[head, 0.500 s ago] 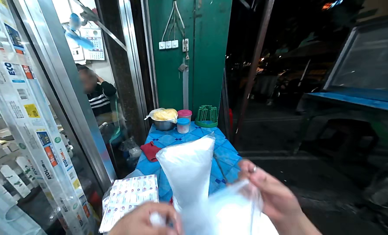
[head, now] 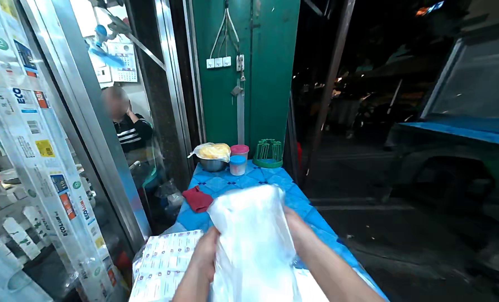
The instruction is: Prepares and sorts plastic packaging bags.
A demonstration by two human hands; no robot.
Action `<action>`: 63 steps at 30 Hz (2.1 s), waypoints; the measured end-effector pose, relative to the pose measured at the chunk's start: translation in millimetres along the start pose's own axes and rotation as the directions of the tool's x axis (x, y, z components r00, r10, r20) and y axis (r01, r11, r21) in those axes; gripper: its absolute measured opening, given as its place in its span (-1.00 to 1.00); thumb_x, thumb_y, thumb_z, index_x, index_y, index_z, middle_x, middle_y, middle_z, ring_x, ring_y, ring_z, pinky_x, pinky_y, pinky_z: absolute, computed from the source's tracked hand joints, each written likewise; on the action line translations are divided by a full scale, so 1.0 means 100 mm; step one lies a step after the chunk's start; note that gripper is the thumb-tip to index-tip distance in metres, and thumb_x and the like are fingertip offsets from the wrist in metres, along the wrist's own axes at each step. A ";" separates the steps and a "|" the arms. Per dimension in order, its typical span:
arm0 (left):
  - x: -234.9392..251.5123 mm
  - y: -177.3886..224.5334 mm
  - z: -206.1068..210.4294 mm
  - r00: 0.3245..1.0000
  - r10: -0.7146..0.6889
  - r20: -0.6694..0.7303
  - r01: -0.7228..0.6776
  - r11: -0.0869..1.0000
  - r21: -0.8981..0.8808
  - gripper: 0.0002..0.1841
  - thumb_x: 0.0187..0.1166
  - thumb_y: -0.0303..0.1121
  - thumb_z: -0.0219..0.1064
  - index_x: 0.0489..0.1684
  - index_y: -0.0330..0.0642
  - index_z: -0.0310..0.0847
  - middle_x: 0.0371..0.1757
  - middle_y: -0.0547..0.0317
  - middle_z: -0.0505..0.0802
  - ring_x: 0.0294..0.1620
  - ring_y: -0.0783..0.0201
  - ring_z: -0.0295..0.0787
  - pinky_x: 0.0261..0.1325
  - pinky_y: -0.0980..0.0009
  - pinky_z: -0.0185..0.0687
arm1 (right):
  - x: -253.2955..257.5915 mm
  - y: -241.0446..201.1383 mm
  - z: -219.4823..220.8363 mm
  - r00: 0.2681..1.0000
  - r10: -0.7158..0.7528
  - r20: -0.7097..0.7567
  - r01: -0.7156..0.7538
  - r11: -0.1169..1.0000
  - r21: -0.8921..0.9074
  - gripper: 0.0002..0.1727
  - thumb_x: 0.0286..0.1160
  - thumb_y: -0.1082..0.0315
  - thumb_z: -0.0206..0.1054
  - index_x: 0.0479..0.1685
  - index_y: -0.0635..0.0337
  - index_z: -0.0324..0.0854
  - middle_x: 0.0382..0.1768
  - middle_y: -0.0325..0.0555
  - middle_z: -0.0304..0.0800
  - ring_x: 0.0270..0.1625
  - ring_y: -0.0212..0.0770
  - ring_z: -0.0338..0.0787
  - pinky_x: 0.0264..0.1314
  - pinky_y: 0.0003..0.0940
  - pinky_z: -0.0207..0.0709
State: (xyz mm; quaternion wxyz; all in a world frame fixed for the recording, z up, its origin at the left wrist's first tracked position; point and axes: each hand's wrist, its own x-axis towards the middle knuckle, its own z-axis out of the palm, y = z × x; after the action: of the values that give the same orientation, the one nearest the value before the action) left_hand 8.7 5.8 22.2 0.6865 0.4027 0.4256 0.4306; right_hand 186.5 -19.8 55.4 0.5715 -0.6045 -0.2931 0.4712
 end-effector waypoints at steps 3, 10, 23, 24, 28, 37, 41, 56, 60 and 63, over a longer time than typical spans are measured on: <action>0.05 -0.40 -0.01 0.999 0.032 -0.014 -0.029 0.980 0.195 -0.64 0.90 -0.36 -0.15 0.39 -0.43 0.39 -0.02 -0.06 0.72 -0.10 0.31 0.70 0.04 0.33 0.66 | 0.05 0.45 -0.05 0.999 -0.046 -0.021 0.043 0.994 -0.101 -0.63 0.78 0.48 0.06 0.48 0.36 0.28 -0.06 0.07 0.66 -0.19 -0.26 0.69 -0.13 -0.30 0.60; 0.30 -1.00 -0.25 0.989 -0.078 -0.123 0.127 0.877 0.463 -0.65 0.86 -0.35 -0.02 0.37 -0.44 0.42 0.09 -0.30 0.70 0.06 -0.02 0.66 0.17 0.03 0.57 | 0.57 1.31 -0.14 1.000 -0.020 -0.010 0.015 0.935 -0.354 -0.64 0.69 0.51 0.18 0.40 0.39 0.37 0.01 0.21 0.69 -0.05 -0.03 0.74 0.07 -0.08 0.61; 0.03 -1.00 -0.19 0.986 -0.108 -0.126 0.165 0.668 0.725 -0.59 0.74 -0.32 0.18 0.41 -0.42 0.42 0.10 -0.41 0.76 0.16 -0.24 0.73 0.25 -0.17 0.56 | 0.15 1.48 -0.24 0.981 0.154 -0.115 -0.179 0.949 -0.260 -0.47 0.38 0.66 0.31 0.39 0.38 0.32 -0.09 0.15 0.61 -0.32 -0.14 0.63 -0.32 -0.23 0.51; 0.05 -0.98 -0.19 0.984 -0.122 -0.129 0.177 0.638 0.749 -0.58 0.73 -0.31 0.19 0.43 -0.39 0.40 0.09 -0.40 0.77 0.15 -0.24 0.74 0.22 -0.17 0.57 | 0.20 1.50 -0.24 0.985 0.121 -0.124 -0.153 0.943 -0.296 -0.47 0.35 0.66 0.33 0.37 0.38 0.34 -0.06 0.17 0.63 -0.26 -0.09 0.68 -0.25 -0.18 0.57; 0.06 -0.85 -0.18 0.990 -0.073 -0.117 0.138 0.584 0.800 -0.46 0.64 -0.36 0.30 0.58 -0.32 0.29 0.31 -0.38 0.70 0.29 -0.26 0.70 0.31 -0.18 0.57 | 0.19 1.33 -0.23 0.999 -0.035 -0.039 0.006 0.809 -0.588 -0.62 0.42 0.57 0.31 0.25 0.45 0.53 0.12 0.28 0.69 0.18 0.13 0.73 0.23 0.05 0.58; 0.38 -0.66 -0.23 0.997 -0.047 -0.063 0.079 0.502 0.861 -0.62 0.64 -0.38 0.28 0.40 -0.27 0.59 0.32 -0.24 0.76 0.40 -0.14 0.67 0.45 -0.14 0.48 | 0.12 0.95 -0.06 0.994 -0.018 0.106 0.105 0.357 -0.928 -0.57 0.57 0.52 0.21 0.42 0.35 0.60 0.51 0.27 0.56 0.40 0.26 0.70 0.43 0.15 0.54; 0.53 -0.77 -0.34 0.995 0.046 0.083 -0.091 0.712 0.696 -0.49 0.51 -0.58 0.35 0.50 -0.39 0.48 0.36 -0.23 0.72 0.40 0.01 0.67 0.49 0.07 0.52 | 0.30 0.93 -0.17 0.974 -0.051 0.221 0.221 0.444 -0.868 -0.65 0.62 0.43 0.24 0.29 0.39 0.67 0.37 0.28 0.69 0.44 0.21 0.68 0.53 0.11 0.45; 0.61 -0.69 -0.22 0.992 -0.023 0.124 -0.086 0.596 0.798 -0.60 0.68 -0.59 0.17 0.48 -0.49 0.46 0.47 -0.33 0.64 0.55 -0.03 0.52 0.65 0.11 0.31 | 0.71 1.17 -0.25 0.924 0.045 0.380 0.252 0.674 -0.694 -0.45 0.66 0.34 0.27 0.58 0.42 0.39 0.41 0.34 0.63 0.52 0.13 0.61 0.64 0.09 0.36; 0.63 -0.75 -0.24 0.996 -0.051 0.077 -0.040 0.513 0.858 -0.54 0.75 -0.52 0.09 0.63 -0.38 0.35 0.55 -0.27 0.60 0.63 -0.06 0.46 0.70 0.03 0.25 | 0.74 1.37 -0.28 0.960 0.034 0.277 0.182 0.676 -0.714 -0.53 0.81 0.35 0.07 0.56 0.45 0.35 0.40 0.36 0.62 0.52 0.15 0.61 0.63 0.05 0.37; 0.53 -0.75 -0.24 0.999 0.040 0.001 -0.024 0.563 0.826 -0.52 0.76 -0.45 0.12 0.65 -0.37 0.30 0.45 -0.31 0.67 0.51 -0.14 0.59 0.59 -0.03 0.39 | 0.55 1.32 -0.35 0.981 -0.040 0.189 0.164 0.691 -0.704 -0.60 0.81 0.38 0.05 0.48 0.39 0.48 0.30 0.32 0.70 0.41 0.17 0.70 0.54 0.08 0.44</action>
State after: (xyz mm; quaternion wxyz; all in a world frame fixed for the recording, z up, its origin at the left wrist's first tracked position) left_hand 19.0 36.4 -67.2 0.4072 0.6804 0.5762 0.1979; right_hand 214.7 -8.3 -89.0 0.2909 -0.7225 -0.5309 0.3339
